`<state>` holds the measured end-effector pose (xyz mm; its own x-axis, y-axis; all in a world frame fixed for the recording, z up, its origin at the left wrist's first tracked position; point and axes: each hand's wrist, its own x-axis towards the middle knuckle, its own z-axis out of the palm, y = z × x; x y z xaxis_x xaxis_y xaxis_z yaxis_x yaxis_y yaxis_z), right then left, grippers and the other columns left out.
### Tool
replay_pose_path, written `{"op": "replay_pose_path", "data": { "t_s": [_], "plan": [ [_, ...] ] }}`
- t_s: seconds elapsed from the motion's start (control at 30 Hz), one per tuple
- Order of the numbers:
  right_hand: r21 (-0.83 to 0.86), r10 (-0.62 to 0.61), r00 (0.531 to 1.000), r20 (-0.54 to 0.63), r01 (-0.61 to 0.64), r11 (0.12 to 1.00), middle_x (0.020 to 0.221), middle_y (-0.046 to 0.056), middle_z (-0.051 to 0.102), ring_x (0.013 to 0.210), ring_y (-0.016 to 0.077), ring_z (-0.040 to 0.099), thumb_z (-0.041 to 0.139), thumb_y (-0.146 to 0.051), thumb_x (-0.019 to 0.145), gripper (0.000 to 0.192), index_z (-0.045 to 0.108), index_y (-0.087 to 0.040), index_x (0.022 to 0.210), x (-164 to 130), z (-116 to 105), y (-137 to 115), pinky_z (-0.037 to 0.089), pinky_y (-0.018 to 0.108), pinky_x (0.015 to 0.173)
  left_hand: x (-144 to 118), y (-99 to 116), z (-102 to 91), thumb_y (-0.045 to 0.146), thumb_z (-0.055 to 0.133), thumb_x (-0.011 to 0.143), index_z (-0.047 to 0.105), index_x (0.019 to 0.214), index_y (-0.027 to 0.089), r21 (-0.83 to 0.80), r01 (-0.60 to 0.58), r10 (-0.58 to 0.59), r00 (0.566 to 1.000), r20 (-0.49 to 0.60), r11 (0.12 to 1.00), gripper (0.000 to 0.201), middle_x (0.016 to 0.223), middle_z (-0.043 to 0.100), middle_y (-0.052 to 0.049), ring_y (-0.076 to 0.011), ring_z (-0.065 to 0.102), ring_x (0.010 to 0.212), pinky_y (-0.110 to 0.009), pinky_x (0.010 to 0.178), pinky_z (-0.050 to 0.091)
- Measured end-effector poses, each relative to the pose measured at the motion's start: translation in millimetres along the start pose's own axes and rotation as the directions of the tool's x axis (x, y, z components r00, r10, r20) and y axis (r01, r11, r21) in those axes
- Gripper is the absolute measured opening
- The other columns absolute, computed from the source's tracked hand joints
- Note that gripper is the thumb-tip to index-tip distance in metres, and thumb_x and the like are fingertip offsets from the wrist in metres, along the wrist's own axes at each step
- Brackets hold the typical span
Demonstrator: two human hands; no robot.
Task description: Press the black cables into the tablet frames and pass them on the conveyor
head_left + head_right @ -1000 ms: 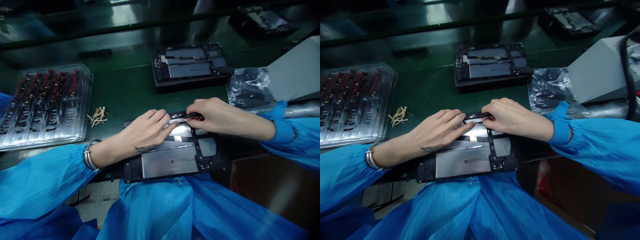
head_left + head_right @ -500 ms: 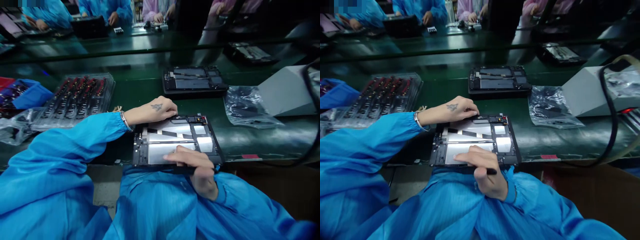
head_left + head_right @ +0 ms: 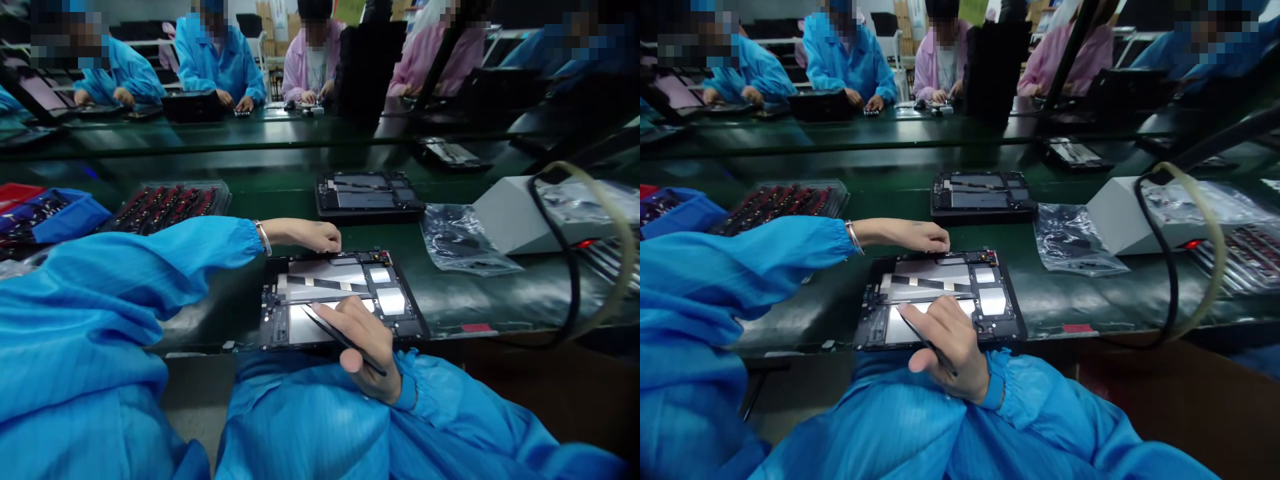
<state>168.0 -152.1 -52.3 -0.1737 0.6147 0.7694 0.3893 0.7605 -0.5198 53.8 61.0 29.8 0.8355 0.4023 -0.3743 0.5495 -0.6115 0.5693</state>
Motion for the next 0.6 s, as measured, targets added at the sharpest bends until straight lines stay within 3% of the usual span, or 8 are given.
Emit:
{"op": "replay_pose_path", "data": {
  "t_s": [0.13, 0.3, 0.47, 0.6],
  "plan": [
    [0.026, 0.053, 0.998, -0.035, -0.052, 0.998, 0.089, 0.008, 0.066, 0.084, 0.0227, 0.060, 0.047, -0.057, 0.107, 0.055, 0.068, -0.020, 0.142, 2.9, 0.2, 0.3, 0.052, 0.038, 0.072, -6.0, 2.3, -2.9, 0.042, 0.051, 0.088, 0.067, 0.105, 0.016, -0.050, 0.004, -0.003, 1.000, 0.006, 0.999, 0.035, 0.104, 0.070, -0.006, -0.0173, 0.061, 0.090, -0.025, 0.078, 0.047],
    [0.064, 0.035, 0.998, -0.043, -0.032, 0.997, 0.096, 0.008, 0.067, 0.090, 0.0224, 0.063, 0.056, -0.046, 0.107, 0.047, 0.065, -0.024, 0.147, 5.6, -0.3, -0.3, 0.057, 0.038, 0.078, -21.8, 8.1, -5.5, 0.044, 0.053, 0.087, 0.065, 0.102, 0.017, -0.104, -0.032, 0.028, 0.999, -0.040, 0.994, 0.033, 0.109, 0.069, -0.006, -0.0176, 0.060, 0.096, -0.025, 0.083, 0.047],
    [0.051, 0.036, 0.999, 0.003, -0.036, 0.998, 0.101, 0.008, 0.066, 0.096, 0.0215, 0.064, 0.061, -0.030, 0.106, 0.045, 0.062, -0.026, 0.151, 5.2, -4.3, -1.8, 0.057, 0.039, 0.085, -26.2, 13.5, -4.9, 0.039, 0.056, 0.086, 0.066, 0.099, 0.016, -0.117, -0.106, 0.092, 0.988, -0.123, 0.987, 0.028, 0.099, 0.068, -0.003, -0.0162, 0.057, 0.088, -0.024, 0.077, 0.045],
    [0.074, 0.049, 0.997, 0.055, -0.053, 0.996, 0.102, 0.009, 0.067, 0.100, 0.0234, 0.063, 0.058, -0.025, 0.107, 0.046, 0.060, -0.026, 0.153, 5.2, -6.5, -2.1, 0.057, 0.041, 0.087, -23.7, 21.4, -11.9, 0.028, 0.055, 0.087, 0.068, 0.089, 0.016, -0.133, -0.105, 0.088, 0.988, -0.126, 0.986, 0.018, 0.087, 0.065, -0.002, -0.0148, 0.056, 0.081, -0.023, 0.071, 0.043]
  ]
}}
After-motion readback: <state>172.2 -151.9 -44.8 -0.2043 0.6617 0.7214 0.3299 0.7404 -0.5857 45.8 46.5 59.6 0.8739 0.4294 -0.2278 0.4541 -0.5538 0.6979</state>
